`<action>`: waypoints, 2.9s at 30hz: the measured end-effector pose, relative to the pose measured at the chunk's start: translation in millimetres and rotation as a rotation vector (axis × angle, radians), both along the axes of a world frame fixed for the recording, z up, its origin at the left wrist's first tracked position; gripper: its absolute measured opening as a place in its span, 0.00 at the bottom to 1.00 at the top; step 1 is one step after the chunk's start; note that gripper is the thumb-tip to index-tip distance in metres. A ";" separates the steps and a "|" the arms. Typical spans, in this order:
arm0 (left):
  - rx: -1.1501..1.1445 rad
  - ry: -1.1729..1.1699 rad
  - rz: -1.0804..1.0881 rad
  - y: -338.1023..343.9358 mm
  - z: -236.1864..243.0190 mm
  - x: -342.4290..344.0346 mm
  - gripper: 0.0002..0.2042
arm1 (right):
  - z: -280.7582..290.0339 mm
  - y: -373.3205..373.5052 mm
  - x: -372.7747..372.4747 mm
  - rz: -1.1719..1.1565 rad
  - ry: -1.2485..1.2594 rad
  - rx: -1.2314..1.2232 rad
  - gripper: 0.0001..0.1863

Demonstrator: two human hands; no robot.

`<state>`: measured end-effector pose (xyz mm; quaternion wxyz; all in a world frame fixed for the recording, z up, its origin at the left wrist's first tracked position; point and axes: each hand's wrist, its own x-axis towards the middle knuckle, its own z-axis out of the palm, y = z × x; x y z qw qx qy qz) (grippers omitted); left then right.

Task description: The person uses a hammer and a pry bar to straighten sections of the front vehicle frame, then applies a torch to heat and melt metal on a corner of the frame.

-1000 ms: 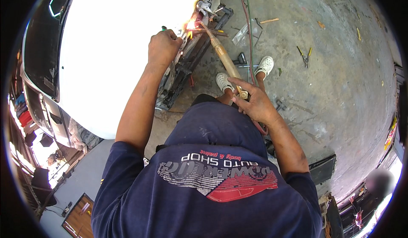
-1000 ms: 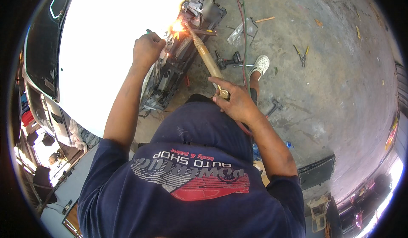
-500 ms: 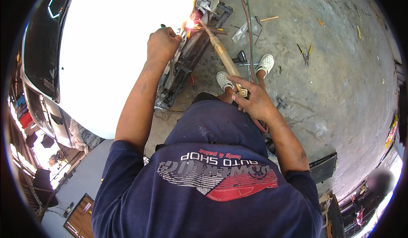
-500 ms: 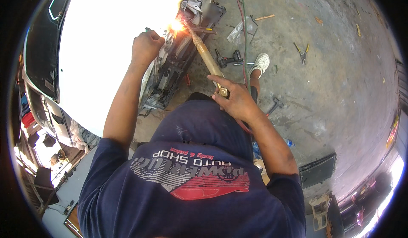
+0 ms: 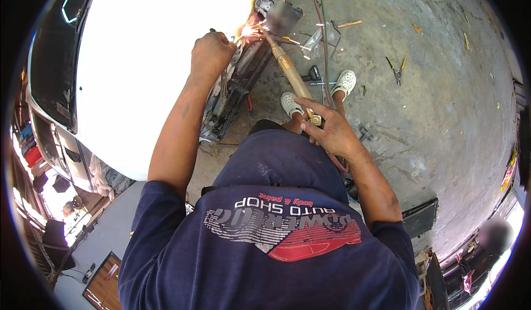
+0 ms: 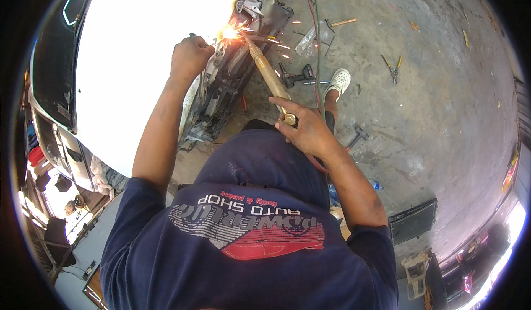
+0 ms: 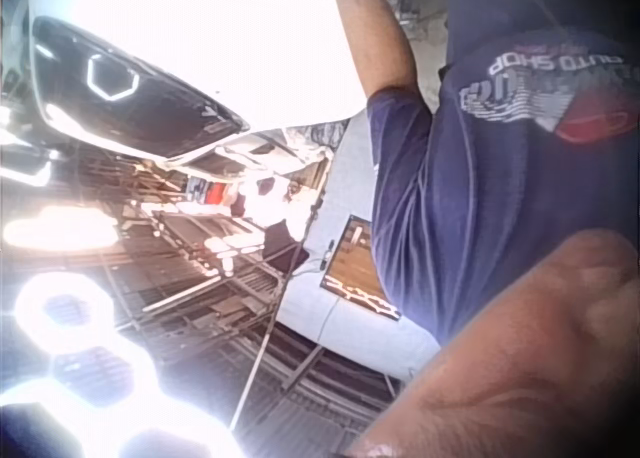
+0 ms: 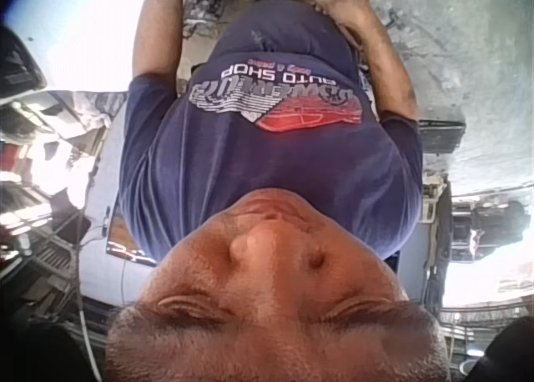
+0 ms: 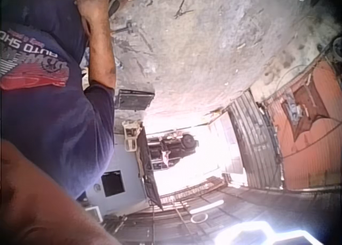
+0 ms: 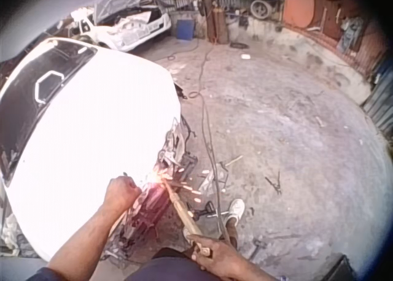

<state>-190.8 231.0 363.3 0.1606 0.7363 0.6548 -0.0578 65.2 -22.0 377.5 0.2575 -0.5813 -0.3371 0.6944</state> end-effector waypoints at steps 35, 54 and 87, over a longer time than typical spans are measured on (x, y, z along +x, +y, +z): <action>-0.002 -0.008 0.002 8.6 14.4 8.0 0.15 | -3.4 -0.7 3.8 0.016 0.028 0.016 0.33; 0.019 -0.039 0.060 -7.3 18.3 -8.3 0.15 | -3.0 -1.7 3.5 0.008 0.009 -0.010 0.33; 0.029 -0.343 0.093 -94.3 34.5 -69.7 0.12 | -28.6 -55.0 40.6 -0.200 -0.042 0.037 0.31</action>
